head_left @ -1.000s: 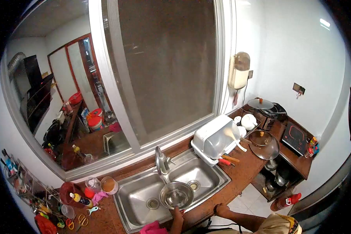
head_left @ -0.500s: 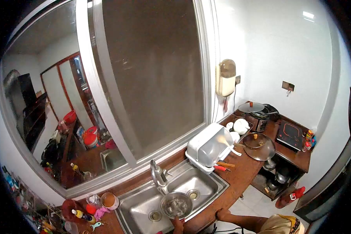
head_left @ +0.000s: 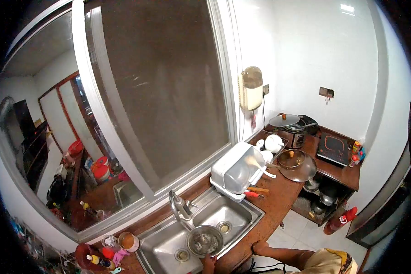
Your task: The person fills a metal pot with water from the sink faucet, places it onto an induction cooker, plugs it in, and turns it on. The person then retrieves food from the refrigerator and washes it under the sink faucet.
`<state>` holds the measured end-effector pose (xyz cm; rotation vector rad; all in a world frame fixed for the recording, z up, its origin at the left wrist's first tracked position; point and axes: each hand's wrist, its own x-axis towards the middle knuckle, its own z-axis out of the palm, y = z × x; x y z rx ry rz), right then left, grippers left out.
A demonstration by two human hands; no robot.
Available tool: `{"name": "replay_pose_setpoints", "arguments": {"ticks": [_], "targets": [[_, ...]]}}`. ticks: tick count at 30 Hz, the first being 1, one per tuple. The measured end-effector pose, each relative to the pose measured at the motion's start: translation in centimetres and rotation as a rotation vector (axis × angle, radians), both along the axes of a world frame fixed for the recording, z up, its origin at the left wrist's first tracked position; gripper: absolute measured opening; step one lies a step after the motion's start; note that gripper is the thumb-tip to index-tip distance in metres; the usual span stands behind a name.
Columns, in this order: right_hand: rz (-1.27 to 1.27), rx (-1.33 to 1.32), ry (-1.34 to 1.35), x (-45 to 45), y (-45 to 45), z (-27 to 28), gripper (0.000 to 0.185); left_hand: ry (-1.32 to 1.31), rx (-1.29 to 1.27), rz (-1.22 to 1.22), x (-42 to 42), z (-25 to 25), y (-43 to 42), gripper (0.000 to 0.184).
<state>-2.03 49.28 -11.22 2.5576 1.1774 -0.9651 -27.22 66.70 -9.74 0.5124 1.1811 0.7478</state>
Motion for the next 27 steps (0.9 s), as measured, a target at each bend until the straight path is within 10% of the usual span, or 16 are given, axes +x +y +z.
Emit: {"name": "replay_pose_setpoints", "arguments": {"ticks": [3, 5, 8, 21, 22, 23, 27], "targets": [[-0.224, 0.05, 0.028, 0.1, 0.0, -2.8, 0.029, -0.003, 0.015, -0.016, 0.2, -0.1, 0.2, 0.054], [0.32, 0.034, -0.137, -0.8, -0.6, 4.3, 0.028, -0.004, 0.024, -0.027, 0.2, -0.5, 0.3, 0.054], [0.403, -0.143, -0.079, -1.7, 0.2, 10.8, 0.027, -0.011, 0.037, -0.036, 0.5, -0.6, 0.3, 0.053], [0.596, 0.056, -0.208, -1.2, -0.8, 9.4, 0.024, -0.101, 0.151, -0.062, -1.4, -5.5, 1.3, 0.049], [0.596, 0.056, -0.205, -1.3, -0.6, 9.7, 0.024, -0.9, 0.284, -0.086, -3.1, -10.4, 0.3, 0.049], [0.592, 0.055, -0.201, -1.4, -0.6, 9.9, 0.024, -0.117, 0.179, -0.062, -2.3, -7.6, 1.2, 0.048], [0.583, 0.065, -0.207, -1.4, -0.4, 10.8, 0.023, -0.084, 0.17, -0.051, -2.2, -4.4, 0.7, 0.046]]}}
